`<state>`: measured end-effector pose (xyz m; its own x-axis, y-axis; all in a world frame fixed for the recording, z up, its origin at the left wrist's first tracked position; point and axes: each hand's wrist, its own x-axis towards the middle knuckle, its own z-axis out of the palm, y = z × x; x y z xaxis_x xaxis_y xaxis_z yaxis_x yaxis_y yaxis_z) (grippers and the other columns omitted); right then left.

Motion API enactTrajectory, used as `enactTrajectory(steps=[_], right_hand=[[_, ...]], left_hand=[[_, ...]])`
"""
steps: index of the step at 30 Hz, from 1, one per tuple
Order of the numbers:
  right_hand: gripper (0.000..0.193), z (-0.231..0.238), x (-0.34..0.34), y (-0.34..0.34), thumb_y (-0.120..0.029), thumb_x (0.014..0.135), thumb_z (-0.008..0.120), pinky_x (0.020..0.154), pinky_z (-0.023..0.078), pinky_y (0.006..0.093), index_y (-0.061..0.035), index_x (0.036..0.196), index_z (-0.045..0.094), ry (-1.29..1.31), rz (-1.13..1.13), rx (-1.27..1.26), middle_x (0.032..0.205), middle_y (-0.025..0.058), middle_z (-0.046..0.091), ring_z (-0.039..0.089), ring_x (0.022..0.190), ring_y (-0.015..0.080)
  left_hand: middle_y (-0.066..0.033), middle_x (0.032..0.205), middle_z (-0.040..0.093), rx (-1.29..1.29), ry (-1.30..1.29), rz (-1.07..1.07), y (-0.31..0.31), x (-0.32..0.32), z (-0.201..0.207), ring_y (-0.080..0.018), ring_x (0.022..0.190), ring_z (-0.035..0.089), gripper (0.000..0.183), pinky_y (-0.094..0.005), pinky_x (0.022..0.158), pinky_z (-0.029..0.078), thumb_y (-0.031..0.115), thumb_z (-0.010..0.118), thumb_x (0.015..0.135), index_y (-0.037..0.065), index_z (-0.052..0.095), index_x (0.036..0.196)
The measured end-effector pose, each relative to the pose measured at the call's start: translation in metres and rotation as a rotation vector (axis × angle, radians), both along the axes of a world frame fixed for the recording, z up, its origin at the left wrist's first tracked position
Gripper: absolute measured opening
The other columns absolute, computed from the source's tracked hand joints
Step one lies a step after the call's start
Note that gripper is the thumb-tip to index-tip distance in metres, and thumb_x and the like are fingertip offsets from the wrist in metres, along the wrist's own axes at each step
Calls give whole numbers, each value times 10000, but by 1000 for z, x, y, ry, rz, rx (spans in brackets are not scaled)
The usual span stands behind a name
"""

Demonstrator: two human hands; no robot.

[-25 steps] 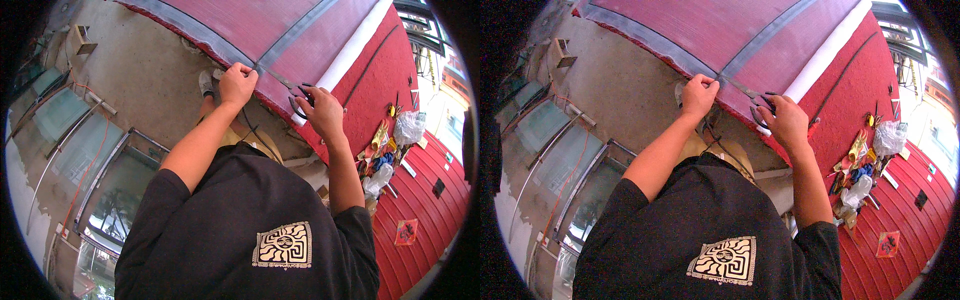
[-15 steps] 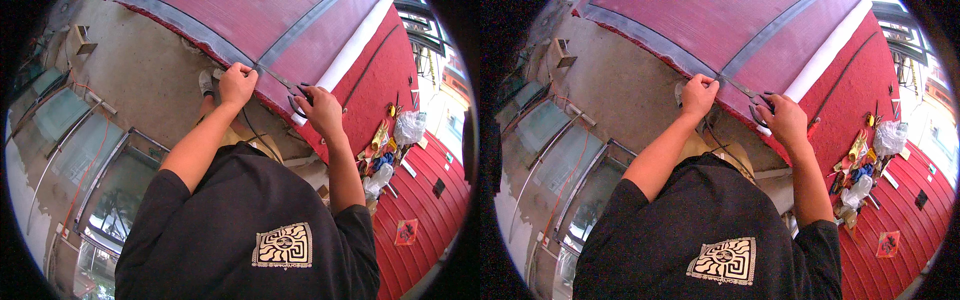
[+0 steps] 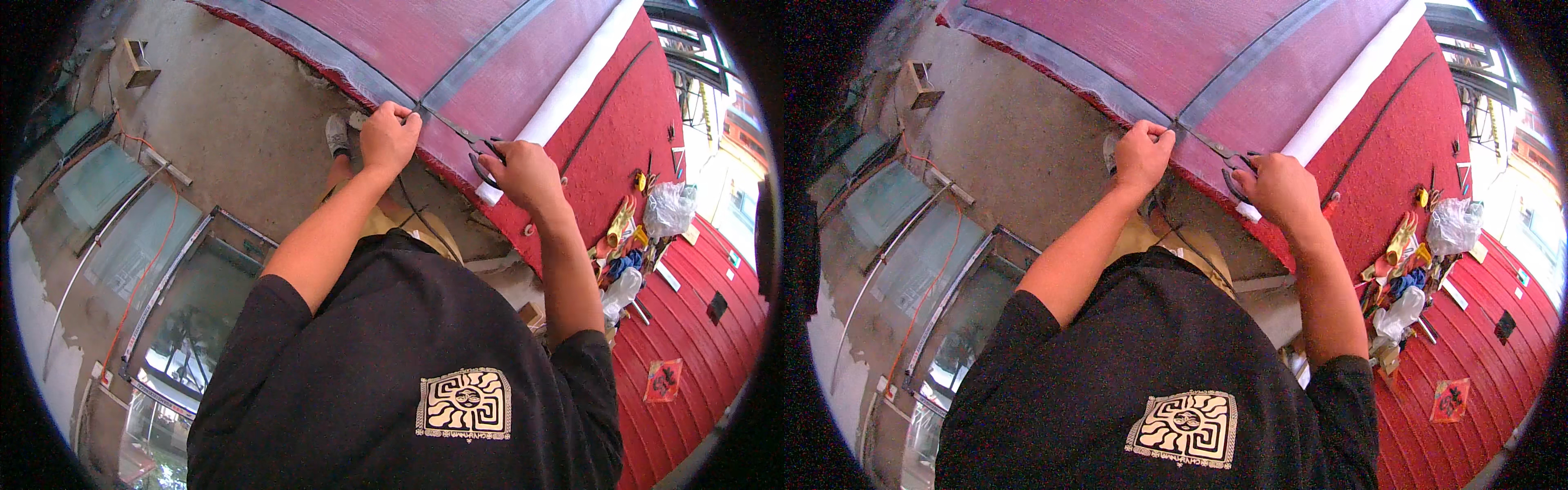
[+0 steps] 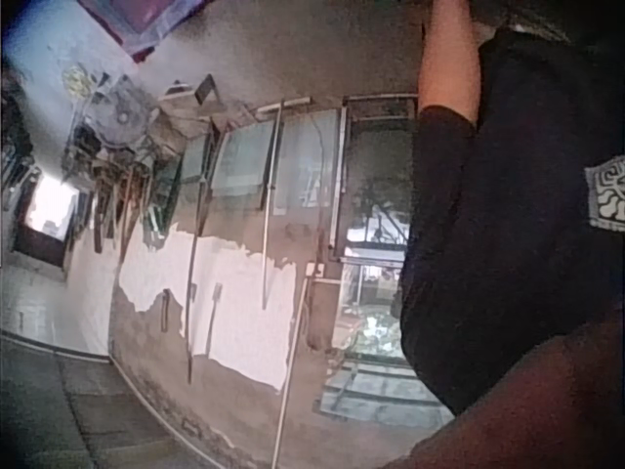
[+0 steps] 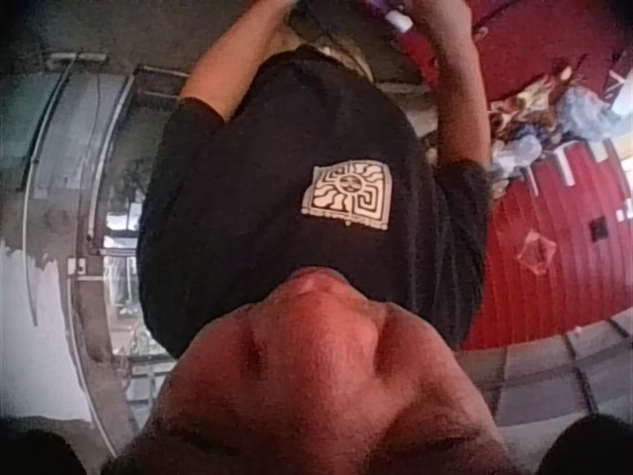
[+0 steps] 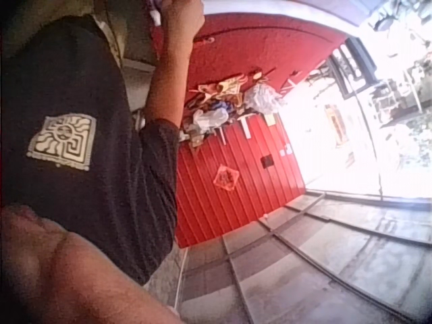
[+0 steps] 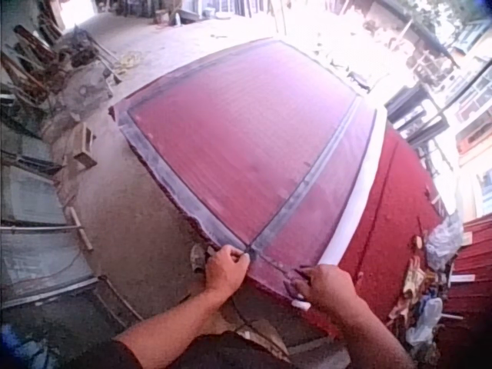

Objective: The person installs new mesh into a frame by pressing a rubber spline into the channel with a tool, then trims the excess mesh with a knife and scissors before moving the completed frame to a storage area.

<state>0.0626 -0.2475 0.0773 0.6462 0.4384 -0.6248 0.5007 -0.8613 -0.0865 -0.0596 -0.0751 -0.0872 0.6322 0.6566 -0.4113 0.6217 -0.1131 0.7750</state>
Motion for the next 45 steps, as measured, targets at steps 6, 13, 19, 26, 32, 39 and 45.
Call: enactTrajectory(steps=[6, 13, 19, 26, 32, 39, 45], right_hand=[[383, 22, 28, 41, -419, 948, 761, 857, 622, 522, -48, 1014, 824, -33, 174, -179, 996, 230, 794, 776, 945, 425], [305, 31, 55, 81, -349, 918, 756, 832, 636, 506, -59, 995, 814, -102, 461, -208, 1023, 189, 805, 786, 956, 401], [198, 17, 58, 84, -269, 936, 765, 808, 638, 484, -82, 962, 825, -272, 673, -171, 1004, 152, 801, 789, 971, 363], [342, 29, 32, 31, -397, 975, 745, 813, 627, 504, -68, 1050, 798, -195, 368, -76, 1026, 173, 775, 774, 965, 381], [465, -3, -18, -5, -497, 1026, 645, 876, 586, 549, -63, 1120, 784, 8, -3, 20, 1051, 225, 773, 749, 1005, 434], [475, -26, -45, -12, -490, 1039, 628, 880, 574, 553, -46, 1120, 774, 25, -91, 64, 1053, 231, 769, 744, 1023, 437], [485, -31, -44, -14, -487, 1042, 627, 872, 571, 569, -23, 1075, 766, 33, -130, 109, 1045, 247, 767, 741, 1013, 456]], left_hand=[[-184, 969, 799, -1, 2, -5, 5, 5, 4, -365, 922, 767, 348, -464, 847, 588, 345, 735, 948, 0, 753, 996], [-194, 971, 792, -79, -47, 0, 3, -6, 27, -362, 917, 764, 345, -459, 839, 584, 342, 725, 956, 0, 751, 989], [-182, 1003, 781, -111, -80, -147, -11, -38, 44, -360, 919, 760, 349, -448, 835, 582, 352, 709, 996, 12, 725, 1072], [-58, 942, 706, -514, -191, -29, -21, -44, 18, -169, 882, 679, 311, -338, 829, 542, 305, 618, 1096, 13, 664, 1194], [-24, 898, 683, -773, -255, -71, -27, -19, 18, -125, 847, 605, 402, -308, 802, 494, 403, 632, 1106, 10, 709, 1135], [-70, 766, 690, -532, -203, -14, -34, -4, 11, -176, 711, 617, 522, -381, 686, 495, 477, 640, 1080, -5, 703, 891], [-116, 821, 750, -453, -147, -83, -35, 3, 7, -241, 759, 698, 518, -410, 734, 534, 479, 655, 1066, -13, 717, 918]])
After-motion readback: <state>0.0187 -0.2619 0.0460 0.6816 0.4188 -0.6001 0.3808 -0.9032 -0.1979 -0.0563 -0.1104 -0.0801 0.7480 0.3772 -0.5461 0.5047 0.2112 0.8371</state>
